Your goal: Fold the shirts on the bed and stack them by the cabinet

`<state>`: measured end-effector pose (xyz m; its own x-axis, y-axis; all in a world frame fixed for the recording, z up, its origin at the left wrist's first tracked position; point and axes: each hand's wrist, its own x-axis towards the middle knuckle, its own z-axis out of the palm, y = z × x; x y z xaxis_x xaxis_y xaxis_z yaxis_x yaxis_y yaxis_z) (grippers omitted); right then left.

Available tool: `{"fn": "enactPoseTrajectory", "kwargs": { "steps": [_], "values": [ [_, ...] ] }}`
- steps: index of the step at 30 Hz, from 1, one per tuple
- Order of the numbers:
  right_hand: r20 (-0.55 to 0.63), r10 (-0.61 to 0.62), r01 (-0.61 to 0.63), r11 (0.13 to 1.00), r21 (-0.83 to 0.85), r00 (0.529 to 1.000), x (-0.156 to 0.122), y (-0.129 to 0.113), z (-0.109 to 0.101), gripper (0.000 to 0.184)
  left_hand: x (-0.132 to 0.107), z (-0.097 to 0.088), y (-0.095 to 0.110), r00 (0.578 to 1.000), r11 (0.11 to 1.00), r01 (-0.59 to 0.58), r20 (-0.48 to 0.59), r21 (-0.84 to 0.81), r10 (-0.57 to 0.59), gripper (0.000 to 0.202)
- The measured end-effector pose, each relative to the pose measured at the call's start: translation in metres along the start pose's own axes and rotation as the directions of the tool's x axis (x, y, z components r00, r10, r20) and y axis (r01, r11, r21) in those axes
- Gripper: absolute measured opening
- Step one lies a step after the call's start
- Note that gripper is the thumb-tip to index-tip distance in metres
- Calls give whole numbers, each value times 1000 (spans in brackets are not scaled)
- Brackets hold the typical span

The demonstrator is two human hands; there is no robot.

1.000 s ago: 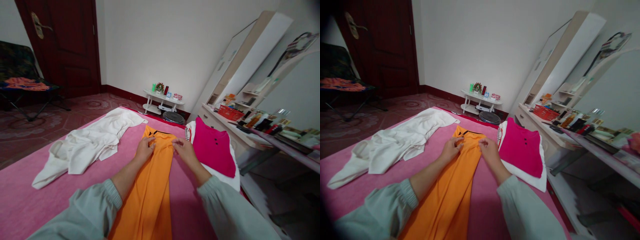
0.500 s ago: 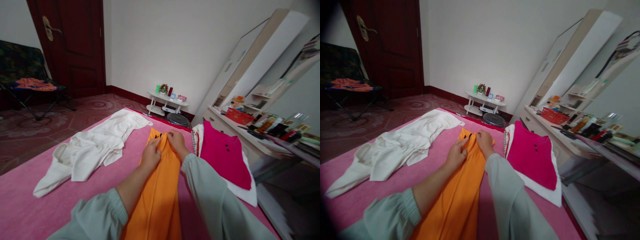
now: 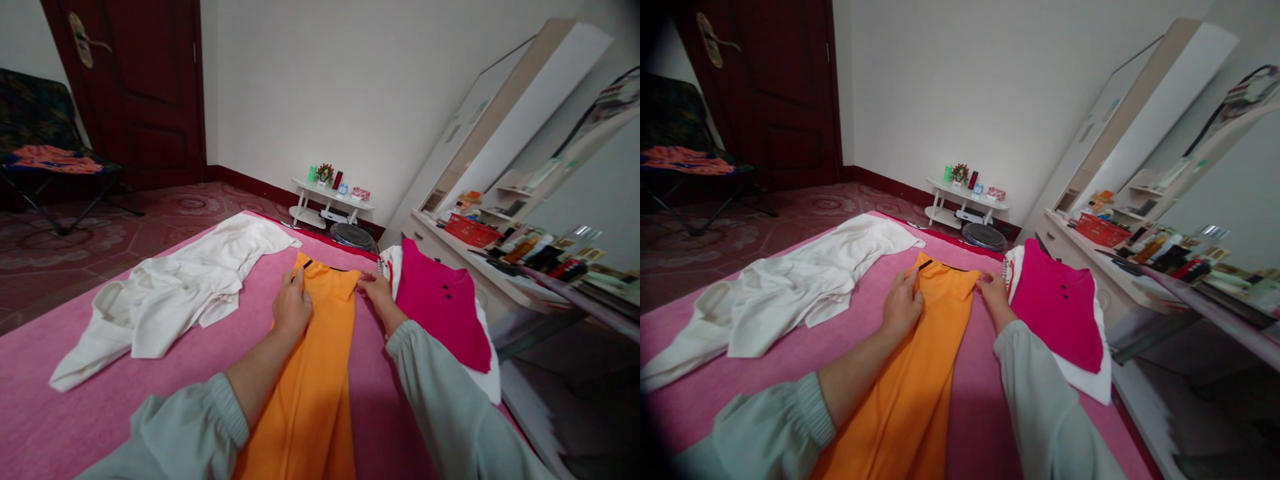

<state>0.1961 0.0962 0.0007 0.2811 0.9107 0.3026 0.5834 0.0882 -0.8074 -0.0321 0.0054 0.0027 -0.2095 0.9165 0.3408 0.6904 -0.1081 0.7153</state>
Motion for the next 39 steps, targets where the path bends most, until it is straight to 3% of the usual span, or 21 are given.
{"fn": "enactPoseTrajectory", "kwargs": {
  "steps": [4,8,11,14,17,20,23,27,31,35,39],
  "values": [
    [46,46,-47,999,17,998,1,-6,11,13,1,1,-3,1000,998,-14,7,-62,14,47],
    [-65,55,-58,997,-50,996,9,-7,17,8,4,2,-6,1000,994,13,7,-108,-12,36],
    [-165,19,-37,994,-104,986,7,-11,19,24,8,1,-7,997,987,74,-16,-146,-77,37],
    [-229,-113,77,984,-163,967,-8,-22,22,38,12,-1,-9,980,968,191,-25,-165,-198,49],
    [-153,-298,273,948,-163,942,-29,-38,32,30,16,-1,-10,976,962,211,-7,-173,-216,46],
    [20,-349,350,935,-55,937,-43,-56,48,23,16,-2,-10,984,972,178,51,-150,-173,32],
    [121,-295,301,953,-33,948,-42,-73,64,24,12,-1,-9,991,989,113,82,-93,-105,25],
    [187,-120,157,968,-196,975,-31,-86,74,33,8,3,-9,997,999,-29,71,-18,30,28],
    [168,-21,67,959,-276,986,-24,-85,75,14,7,4,-9,993,998,-58,102,23,56,29],
    [106,-50,67,985,-162,993,-22,-84,78,13,8,3,-7,999,999,-27,43,-43,29,19],
    [120,-63,61,998,23,991,-23,-84,88,17,9,3,-7,998,986,-52,-40,-158,46,16]
  ]
}}
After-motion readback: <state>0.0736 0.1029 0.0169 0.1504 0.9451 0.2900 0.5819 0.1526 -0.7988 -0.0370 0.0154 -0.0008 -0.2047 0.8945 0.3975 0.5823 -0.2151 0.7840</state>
